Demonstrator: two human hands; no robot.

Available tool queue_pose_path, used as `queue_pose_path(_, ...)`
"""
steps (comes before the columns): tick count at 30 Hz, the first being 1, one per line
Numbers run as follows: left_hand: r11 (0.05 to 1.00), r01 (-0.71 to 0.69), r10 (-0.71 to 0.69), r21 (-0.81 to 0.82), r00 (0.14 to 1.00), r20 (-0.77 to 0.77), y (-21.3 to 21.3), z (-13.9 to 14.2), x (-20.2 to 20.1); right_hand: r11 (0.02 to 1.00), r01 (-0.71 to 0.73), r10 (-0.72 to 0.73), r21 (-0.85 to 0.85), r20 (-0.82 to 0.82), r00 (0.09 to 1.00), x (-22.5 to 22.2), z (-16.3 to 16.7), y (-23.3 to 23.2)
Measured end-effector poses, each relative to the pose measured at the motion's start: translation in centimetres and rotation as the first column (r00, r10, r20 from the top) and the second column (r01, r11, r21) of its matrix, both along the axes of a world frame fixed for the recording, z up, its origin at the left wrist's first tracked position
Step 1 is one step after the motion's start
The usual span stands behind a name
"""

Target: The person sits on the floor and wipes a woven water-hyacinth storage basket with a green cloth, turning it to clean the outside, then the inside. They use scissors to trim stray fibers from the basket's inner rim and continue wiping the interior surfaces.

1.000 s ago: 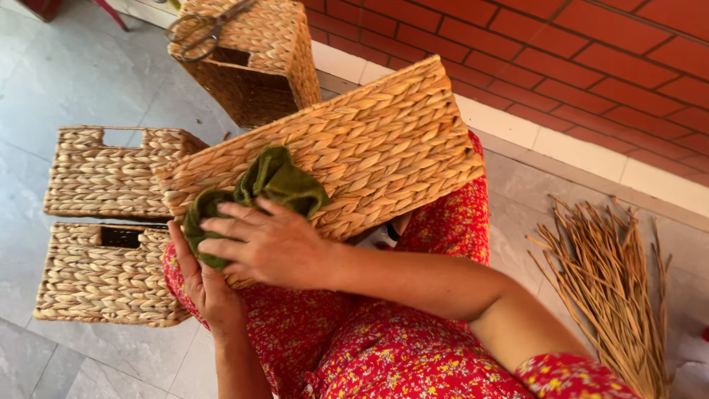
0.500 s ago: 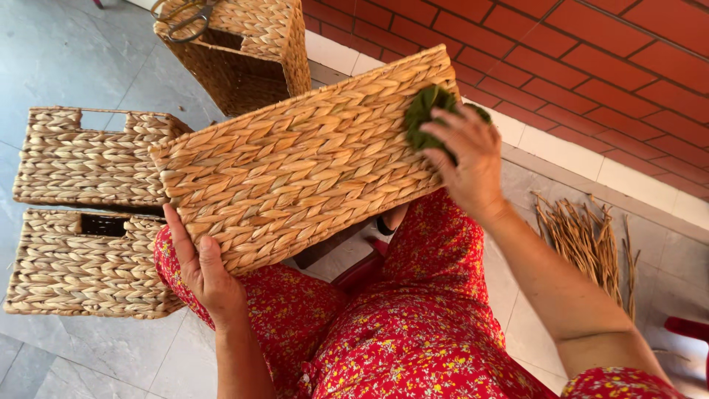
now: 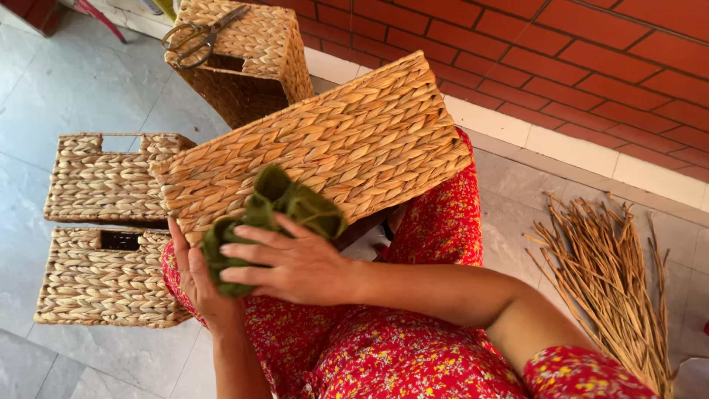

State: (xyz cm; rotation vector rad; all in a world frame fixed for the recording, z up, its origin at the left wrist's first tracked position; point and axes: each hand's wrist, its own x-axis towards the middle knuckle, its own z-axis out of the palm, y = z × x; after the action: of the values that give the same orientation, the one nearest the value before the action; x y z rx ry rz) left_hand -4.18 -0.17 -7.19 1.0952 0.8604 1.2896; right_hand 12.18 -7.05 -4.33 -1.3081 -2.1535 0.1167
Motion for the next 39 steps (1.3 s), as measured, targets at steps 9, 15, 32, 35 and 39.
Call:
queue_pose_path(9, 0.999, -0.032, 0.032, 0.041, 0.999, 0.002, -0.8, 0.7, 1.3, 0.895, 0.44, -0.445, 0.074, 0.204, 0.872, 17.9, 1.7, -4.8)
queue_pose_path(15, 0.999, -0.013, 0.01, 0.053, 0.999, 0.053, -0.7, 0.5, 1.3, 0.749, 0.658, -0.662, 0.076, 0.071, 0.746, 19.2, 0.6, -3.7)
queue_pose_path(32, 0.996, -0.038, 0.046, 0.082, 0.994, -0.099, -0.4, 0.8, 1.3, 0.997, 0.08, -0.082, 0.018, 0.24, 0.967, 6.1, 1.2, 7.1)
queue_pose_path(35, 0.998, -0.026, 0.026, 0.059, 1.0, -0.006, -0.3, 0.7, 1.4, 0.962, 0.274, -0.23, -0.013, 0.508, 0.83, 13.9, 1.1, 6.2)
queue_pose_path(39, 0.998, -0.018, 0.018, 0.061, 1.0, 0.007, -0.2, 0.5, 1.4, 0.838, 0.528, -0.538, 0.141, 0.381, 0.752, 22.6, 1.8, 2.3)
